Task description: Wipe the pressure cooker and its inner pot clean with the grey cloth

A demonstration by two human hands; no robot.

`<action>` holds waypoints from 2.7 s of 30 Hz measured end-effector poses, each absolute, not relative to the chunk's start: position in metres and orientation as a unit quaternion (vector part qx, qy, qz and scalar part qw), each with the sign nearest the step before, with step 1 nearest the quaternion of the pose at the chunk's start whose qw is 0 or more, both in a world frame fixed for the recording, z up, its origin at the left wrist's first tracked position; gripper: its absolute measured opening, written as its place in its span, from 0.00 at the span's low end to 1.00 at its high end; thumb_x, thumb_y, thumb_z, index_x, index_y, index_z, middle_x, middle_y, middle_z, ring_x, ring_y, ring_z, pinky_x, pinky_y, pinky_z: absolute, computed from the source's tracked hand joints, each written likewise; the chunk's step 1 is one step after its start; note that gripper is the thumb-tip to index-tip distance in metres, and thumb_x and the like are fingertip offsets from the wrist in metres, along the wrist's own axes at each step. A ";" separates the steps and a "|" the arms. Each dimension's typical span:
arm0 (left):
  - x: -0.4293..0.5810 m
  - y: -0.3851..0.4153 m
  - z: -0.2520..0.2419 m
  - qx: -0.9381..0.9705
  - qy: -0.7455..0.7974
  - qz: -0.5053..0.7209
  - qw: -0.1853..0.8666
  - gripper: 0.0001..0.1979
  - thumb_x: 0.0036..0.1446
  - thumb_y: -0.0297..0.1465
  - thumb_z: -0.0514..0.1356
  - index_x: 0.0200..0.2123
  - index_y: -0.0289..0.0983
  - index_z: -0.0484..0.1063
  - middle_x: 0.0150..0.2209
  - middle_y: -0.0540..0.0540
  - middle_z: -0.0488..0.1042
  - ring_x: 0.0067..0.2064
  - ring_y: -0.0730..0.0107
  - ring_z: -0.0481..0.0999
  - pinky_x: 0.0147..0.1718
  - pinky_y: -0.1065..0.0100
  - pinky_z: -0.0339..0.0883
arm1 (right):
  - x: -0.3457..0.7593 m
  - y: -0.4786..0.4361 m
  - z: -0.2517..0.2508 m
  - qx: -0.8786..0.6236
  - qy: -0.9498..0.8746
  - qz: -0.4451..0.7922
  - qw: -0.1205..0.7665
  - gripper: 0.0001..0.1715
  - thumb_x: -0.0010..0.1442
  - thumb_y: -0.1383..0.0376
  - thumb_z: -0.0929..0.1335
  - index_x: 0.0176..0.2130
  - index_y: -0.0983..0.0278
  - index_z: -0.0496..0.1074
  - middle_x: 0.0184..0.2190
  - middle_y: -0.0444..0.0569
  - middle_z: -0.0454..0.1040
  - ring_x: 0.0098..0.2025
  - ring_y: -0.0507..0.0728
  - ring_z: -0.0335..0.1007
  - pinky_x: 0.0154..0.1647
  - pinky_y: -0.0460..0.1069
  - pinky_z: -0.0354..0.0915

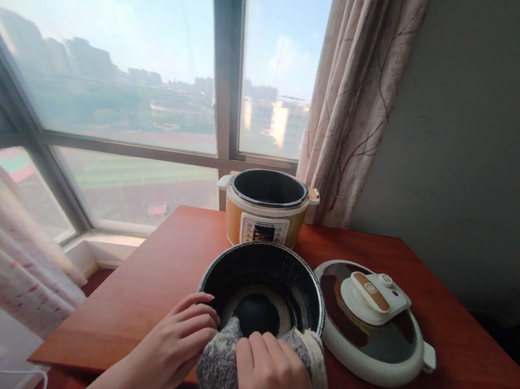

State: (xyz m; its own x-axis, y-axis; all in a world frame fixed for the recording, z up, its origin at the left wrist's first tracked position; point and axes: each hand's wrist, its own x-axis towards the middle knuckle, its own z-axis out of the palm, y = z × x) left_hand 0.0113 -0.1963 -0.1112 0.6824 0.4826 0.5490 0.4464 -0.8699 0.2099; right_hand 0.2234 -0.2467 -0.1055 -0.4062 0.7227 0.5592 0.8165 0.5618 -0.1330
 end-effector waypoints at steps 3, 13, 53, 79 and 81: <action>0.004 -0.182 -0.110 0.927 0.225 0.301 0.019 0.11 0.65 0.23 0.49 0.34 0.39 0.68 0.32 0.50 0.74 0.39 0.70 0.73 0.58 0.60 0.65 | 0.231 -0.245 -0.106 -0.449 -0.846 -0.042 0.284 0.21 0.48 0.53 0.78 0.35 0.59 0.71 0.31 0.42 0.74 0.32 0.57 0.67 0.34 0.52 0.51; -0.034 -0.125 -0.104 0.926 0.205 0.302 0.095 0.15 0.68 0.25 0.48 0.32 0.40 0.70 0.34 0.48 0.78 0.52 0.66 0.74 0.63 0.57 0.58 | 0.278 -0.222 -0.085 -0.410 -0.889 0.120 0.166 0.20 0.50 0.59 0.76 0.42 0.59 0.72 0.40 0.45 0.76 0.43 0.60 0.68 0.45 0.52 0.55; -0.006 -0.181 -0.111 0.904 0.230 0.358 0.030 0.13 0.63 0.20 0.46 0.35 0.39 0.68 0.29 0.47 0.71 0.37 0.66 0.71 0.51 0.56 0.68 | 0.263 -0.217 -0.082 -0.404 -0.901 0.079 0.140 0.16 0.49 0.56 0.74 0.35 0.60 0.70 0.36 0.45 0.75 0.40 0.59 0.66 0.43 0.53 0.57; -0.006 -0.177 -0.122 0.878 0.230 0.418 0.041 0.14 0.66 0.24 0.45 0.33 0.40 0.67 0.28 0.48 0.69 0.35 0.67 0.71 0.51 0.55 0.67 | 0.358 -0.196 -0.145 -0.404 -0.874 -0.128 0.238 0.53 0.56 0.79 0.61 0.73 0.60 0.39 0.74 0.56 0.46 0.74 0.66 0.39 0.70 0.69 0.52; -0.006 -0.177 -0.122 0.878 0.235 0.416 0.040 0.15 0.66 0.24 0.44 0.32 0.40 0.67 0.27 0.48 0.69 0.35 0.66 0.71 0.51 0.55 0.67 | 0.357 -0.188 -0.147 -0.383 -0.878 -0.132 0.255 0.52 0.57 0.78 0.62 0.73 0.59 0.39 0.73 0.56 0.48 0.74 0.66 0.40 0.70 0.70 0.52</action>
